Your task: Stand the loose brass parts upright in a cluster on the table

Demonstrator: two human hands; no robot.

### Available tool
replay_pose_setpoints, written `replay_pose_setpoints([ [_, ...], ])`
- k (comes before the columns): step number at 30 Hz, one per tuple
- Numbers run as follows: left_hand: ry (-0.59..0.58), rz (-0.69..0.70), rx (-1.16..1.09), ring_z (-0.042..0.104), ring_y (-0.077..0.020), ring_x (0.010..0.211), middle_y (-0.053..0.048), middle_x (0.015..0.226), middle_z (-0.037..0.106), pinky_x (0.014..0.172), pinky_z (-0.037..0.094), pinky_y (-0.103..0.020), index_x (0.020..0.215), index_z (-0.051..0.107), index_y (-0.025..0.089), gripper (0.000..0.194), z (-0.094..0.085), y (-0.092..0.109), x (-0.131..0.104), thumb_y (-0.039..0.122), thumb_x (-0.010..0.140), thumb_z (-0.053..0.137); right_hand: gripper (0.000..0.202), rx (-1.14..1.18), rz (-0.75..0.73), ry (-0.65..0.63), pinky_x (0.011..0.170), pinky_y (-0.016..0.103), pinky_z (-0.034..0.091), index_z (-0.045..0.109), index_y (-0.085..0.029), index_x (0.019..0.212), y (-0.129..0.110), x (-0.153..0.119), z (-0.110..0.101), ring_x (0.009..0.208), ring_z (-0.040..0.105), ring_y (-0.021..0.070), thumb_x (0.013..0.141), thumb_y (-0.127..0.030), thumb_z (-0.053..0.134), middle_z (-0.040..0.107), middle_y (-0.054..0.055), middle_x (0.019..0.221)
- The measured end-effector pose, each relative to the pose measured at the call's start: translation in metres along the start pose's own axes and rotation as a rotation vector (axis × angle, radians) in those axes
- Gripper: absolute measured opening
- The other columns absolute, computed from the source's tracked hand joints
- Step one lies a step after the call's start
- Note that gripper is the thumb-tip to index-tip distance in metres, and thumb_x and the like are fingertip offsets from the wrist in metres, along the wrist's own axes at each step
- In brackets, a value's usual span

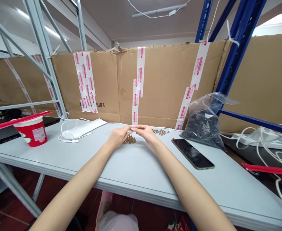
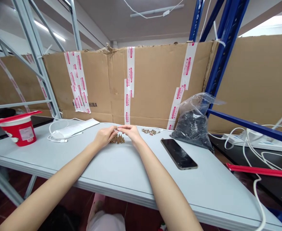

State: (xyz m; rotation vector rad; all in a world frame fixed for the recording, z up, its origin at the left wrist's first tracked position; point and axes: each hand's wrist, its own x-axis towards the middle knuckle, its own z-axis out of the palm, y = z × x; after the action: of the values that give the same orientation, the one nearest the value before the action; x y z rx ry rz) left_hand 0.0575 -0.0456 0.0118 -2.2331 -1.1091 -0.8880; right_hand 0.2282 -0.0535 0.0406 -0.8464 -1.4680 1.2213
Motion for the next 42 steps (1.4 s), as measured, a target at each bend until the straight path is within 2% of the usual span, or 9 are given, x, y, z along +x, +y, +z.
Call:
replay_pose_setpoints([
  [4, 0.018, 0.036, 0.002, 0.058, -0.0117, 0.061, -0.003, 0.073, 0.062, 0.058, 0.036, -0.021, 0.096, 0.053, 0.019, 0.032, 0.000, -0.001, 0.001, 0.035, 0.093, 0.025, 0.026, 0.004, 0.021, 0.022, 0.065, 0.028, 0.034, 0.071, -0.018, 0.074, 0.003, 0.004, -0.001, 0.064, 0.047, 0.0113, 0.054, -0.034, 0.072, 0.065, 0.003, 0.071],
  [8, 0.024, -0.017, 0.007, 0.057, -0.0117, 0.060, -0.002, 0.068, 0.061, 0.056, 0.035, -0.021, 0.095, 0.051, 0.019, 0.034, 0.003, -0.002, 0.001, 0.036, 0.094, 0.022, 0.024, 0.020, 0.005, 0.027, 0.067, 0.028, 0.036, 0.070, -0.018, 0.074, 0.003, 0.005, 0.000, 0.068, 0.051, 0.0124, 0.054, -0.032, 0.073, 0.065, 0.004, 0.074],
  [14, -0.039, -0.085, -0.028, 0.055, -0.0139, 0.055, -0.001, 0.063, 0.058, 0.052, 0.034, -0.022, 0.092, 0.047, 0.018, 0.033, 0.009, 0.000, 0.000, 0.036, 0.093, 0.019, 0.013, 0.064, 0.091, -0.031, 0.069, 0.030, 0.041, 0.069, -0.016, 0.070, -0.004, -0.001, 0.003, 0.066, 0.057, 0.0133, 0.058, -0.022, 0.068, 0.064, 0.005, 0.070],
  [20, 0.073, -0.300, -0.100, 0.053, -0.0129, 0.053, 0.001, 0.062, 0.054, 0.053, 0.034, -0.022, 0.097, 0.045, 0.019, 0.031, 0.011, -0.006, 0.000, 0.035, 0.093, 0.019, 0.012, -0.153, -0.043, -0.089, 0.071, 0.031, 0.043, 0.069, -0.016, 0.070, 0.010, 0.006, 0.002, 0.065, 0.057, 0.0145, 0.058, -0.016, 0.065, 0.065, 0.003, 0.063],
  [26, 0.226, -0.451, -0.181, 0.053, -0.0130, 0.059, 0.001, 0.065, 0.056, 0.058, 0.035, -0.023, 0.091, 0.050, 0.020, 0.028, 0.007, -0.016, 0.004, 0.036, 0.092, 0.027, 0.010, -0.475, -0.202, 0.131, 0.066, 0.030, 0.043, 0.065, -0.019, 0.056, 0.023, 0.013, -0.006, 0.060, 0.057, 0.0152, 0.055, -0.009, 0.062, 0.065, 0.001, 0.060],
  [29, 0.344, -0.516, -0.147, 0.054, -0.0154, 0.074, -0.003, 0.079, 0.059, 0.067, 0.037, -0.026, 0.082, 0.054, 0.019, 0.025, 0.004, -0.037, 0.005, 0.037, 0.089, 0.038, 0.007, -0.502, -0.159, 0.216, 0.066, 0.030, 0.044, 0.063, -0.018, 0.054, 0.028, 0.015, -0.016, 0.059, 0.058, 0.0152, 0.054, -0.011, 0.063, 0.064, 0.001, 0.057],
  [32, 0.371, -0.606, -0.106, 0.049, -0.0189, 0.090, -0.005, 0.090, 0.058, 0.080, 0.037, -0.031, 0.076, 0.059, 0.019, 0.022, 0.005, -0.075, -0.004, 0.036, 0.084, 0.047, 0.007, -0.424, -0.069, 0.197, 0.066, 0.031, 0.045, 0.061, -0.017, 0.054, 0.037, 0.019, -0.027, 0.058, 0.060, 0.0161, 0.054, -0.019, 0.068, 0.063, 0.002, 0.055],
  [37, 0.249, -0.825, -0.056, 0.040, -0.0234, 0.102, -0.006, 0.103, 0.053, 0.089, 0.033, -0.036, 0.071, 0.064, 0.019, 0.016, 0.014, -0.134, -0.031, 0.034, 0.073, 0.061, 0.020, -0.212, 0.022, 0.115, 0.067, 0.033, 0.048, 0.058, -0.016, 0.054, 0.049, 0.025, -0.041, 0.057, 0.060, 0.0156, 0.048, -0.022, 0.076, 0.063, 0.002, 0.056],
  [42, 0.119, -0.927, -0.040, 0.040, -0.0265, 0.103, -0.005, 0.103, 0.055, 0.089, 0.034, -0.039, 0.073, 0.067, 0.021, 0.012, 0.024, -0.146, -0.041, 0.033, 0.071, 0.063, 0.021, -0.028, 0.072, 0.191, 0.072, 0.031, 0.051, 0.060, -0.015, 0.066, 0.053, 0.029, -0.051, 0.060, 0.063, 0.0141, 0.053, -0.015, 0.076, 0.064, 0.002, 0.060],
])
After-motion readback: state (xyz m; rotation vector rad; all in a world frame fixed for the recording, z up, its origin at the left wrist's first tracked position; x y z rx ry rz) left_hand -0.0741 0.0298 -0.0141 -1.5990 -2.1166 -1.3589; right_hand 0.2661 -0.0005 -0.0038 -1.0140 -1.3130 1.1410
